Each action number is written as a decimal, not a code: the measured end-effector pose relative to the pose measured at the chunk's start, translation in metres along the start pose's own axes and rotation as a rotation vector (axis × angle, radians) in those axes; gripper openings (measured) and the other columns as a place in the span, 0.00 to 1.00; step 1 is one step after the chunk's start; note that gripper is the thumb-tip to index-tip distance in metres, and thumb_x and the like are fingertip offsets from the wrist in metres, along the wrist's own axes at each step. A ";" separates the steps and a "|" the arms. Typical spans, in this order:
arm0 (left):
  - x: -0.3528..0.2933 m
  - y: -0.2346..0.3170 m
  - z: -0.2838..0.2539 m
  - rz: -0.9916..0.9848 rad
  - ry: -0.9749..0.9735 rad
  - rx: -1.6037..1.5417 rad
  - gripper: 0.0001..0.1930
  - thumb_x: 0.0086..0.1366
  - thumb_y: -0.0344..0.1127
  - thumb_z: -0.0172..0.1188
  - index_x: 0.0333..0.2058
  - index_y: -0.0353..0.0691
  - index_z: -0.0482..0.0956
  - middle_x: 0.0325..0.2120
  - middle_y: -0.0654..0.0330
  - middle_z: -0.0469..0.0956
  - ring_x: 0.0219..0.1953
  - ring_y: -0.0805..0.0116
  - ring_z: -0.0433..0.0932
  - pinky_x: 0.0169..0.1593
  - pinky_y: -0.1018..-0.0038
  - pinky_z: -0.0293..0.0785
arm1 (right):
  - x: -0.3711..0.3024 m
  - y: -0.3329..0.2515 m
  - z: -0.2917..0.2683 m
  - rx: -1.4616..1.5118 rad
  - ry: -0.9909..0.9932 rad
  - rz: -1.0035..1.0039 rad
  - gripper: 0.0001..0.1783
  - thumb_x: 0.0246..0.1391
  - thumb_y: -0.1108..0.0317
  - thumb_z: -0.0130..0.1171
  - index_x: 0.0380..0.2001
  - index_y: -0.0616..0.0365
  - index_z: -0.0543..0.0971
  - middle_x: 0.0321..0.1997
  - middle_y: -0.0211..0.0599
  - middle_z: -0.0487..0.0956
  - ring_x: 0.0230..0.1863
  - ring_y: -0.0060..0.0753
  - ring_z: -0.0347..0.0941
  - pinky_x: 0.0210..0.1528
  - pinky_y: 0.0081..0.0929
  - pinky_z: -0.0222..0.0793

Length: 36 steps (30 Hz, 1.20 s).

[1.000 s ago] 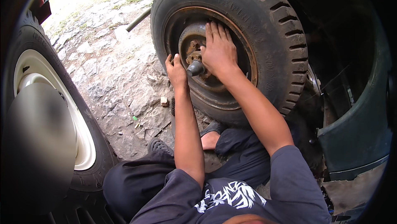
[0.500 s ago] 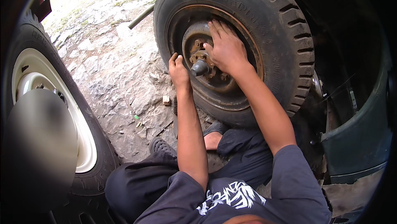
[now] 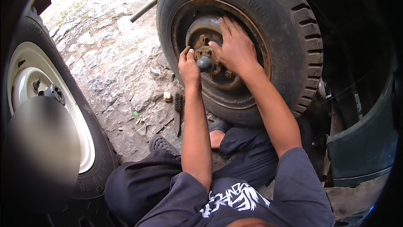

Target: The person mounts a tire onto a vehicle wheel hub and secures it by hand-tightening the lug nuts. The person then uses a lug wrench to tighten the lug nuts further.

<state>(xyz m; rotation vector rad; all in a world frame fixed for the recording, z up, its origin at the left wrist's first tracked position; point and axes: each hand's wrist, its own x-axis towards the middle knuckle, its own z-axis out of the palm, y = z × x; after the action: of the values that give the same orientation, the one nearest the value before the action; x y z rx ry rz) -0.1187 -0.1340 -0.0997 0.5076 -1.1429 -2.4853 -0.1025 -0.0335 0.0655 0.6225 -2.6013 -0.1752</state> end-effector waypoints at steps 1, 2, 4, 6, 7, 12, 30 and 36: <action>-0.007 0.005 0.005 -0.004 -0.025 0.057 0.23 0.78 0.41 0.57 0.62 0.31 0.81 0.56 0.45 0.84 0.58 0.56 0.83 0.64 0.64 0.74 | -0.013 0.000 -0.001 -0.019 0.014 0.023 0.48 0.68 0.46 0.61 0.78 0.69 0.61 0.82 0.56 0.63 0.83 0.53 0.56 0.84 0.44 0.53; -0.015 0.010 0.009 -0.002 -0.020 0.094 0.23 0.78 0.41 0.57 0.62 0.31 0.81 0.56 0.45 0.84 0.58 0.56 0.83 0.64 0.64 0.74 | -0.021 0.000 0.001 -0.037 0.027 0.045 0.48 0.67 0.46 0.61 0.78 0.69 0.61 0.82 0.56 0.63 0.83 0.53 0.56 0.84 0.44 0.53; -0.031 0.024 0.018 0.005 -0.023 0.166 0.23 0.78 0.42 0.57 0.62 0.31 0.81 0.56 0.45 0.84 0.58 0.57 0.83 0.64 0.65 0.74 | -0.029 0.000 0.013 -0.083 0.120 0.042 0.47 0.67 0.46 0.61 0.77 0.70 0.62 0.81 0.57 0.63 0.82 0.54 0.57 0.83 0.46 0.54; -0.028 0.017 0.024 0.042 -0.002 0.194 0.23 0.77 0.43 0.58 0.61 0.33 0.82 0.58 0.45 0.83 0.60 0.53 0.82 0.66 0.62 0.74 | -0.022 0.000 0.017 -0.085 0.137 0.033 0.47 0.67 0.46 0.61 0.77 0.70 0.63 0.81 0.58 0.64 0.82 0.54 0.59 0.83 0.46 0.55; -0.030 0.016 0.027 0.087 0.009 0.247 0.23 0.76 0.42 0.58 0.61 0.34 0.82 0.58 0.44 0.83 0.61 0.51 0.82 0.66 0.61 0.73 | -0.006 0.000 0.016 -0.056 0.107 0.036 0.46 0.67 0.46 0.61 0.76 0.70 0.64 0.80 0.58 0.65 0.81 0.55 0.59 0.83 0.46 0.55; -0.043 0.004 0.030 0.142 0.085 0.369 0.21 0.73 0.39 0.59 0.59 0.35 0.84 0.58 0.44 0.83 0.62 0.48 0.81 0.67 0.58 0.73 | 0.003 -0.002 0.028 -0.160 0.148 -0.050 0.43 0.68 0.49 0.61 0.75 0.68 0.67 0.78 0.59 0.68 0.79 0.59 0.63 0.81 0.48 0.58; -0.047 0.006 0.033 0.019 -0.002 -0.017 0.21 0.77 0.32 0.48 0.57 0.25 0.83 0.53 0.49 0.85 0.54 0.59 0.84 0.60 0.65 0.80 | 0.000 0.011 0.052 0.135 0.564 -0.042 0.26 0.61 0.68 0.60 0.62 0.61 0.83 0.63 0.55 0.84 0.68 0.50 0.79 0.76 0.45 0.69; -0.044 0.000 0.026 0.097 -0.004 0.035 0.21 0.78 0.34 0.47 0.58 0.24 0.83 0.53 0.48 0.84 0.54 0.58 0.83 0.61 0.64 0.79 | -0.002 0.005 0.028 0.418 0.512 0.040 0.23 0.60 0.71 0.58 0.58 0.62 0.85 0.56 0.56 0.87 0.60 0.54 0.84 0.71 0.43 0.75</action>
<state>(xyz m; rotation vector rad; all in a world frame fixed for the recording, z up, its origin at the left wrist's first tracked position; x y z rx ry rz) -0.0925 -0.0970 -0.0767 0.4465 -1.1859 -2.3879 -0.1154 -0.0272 0.0409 0.6499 -2.1511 0.4909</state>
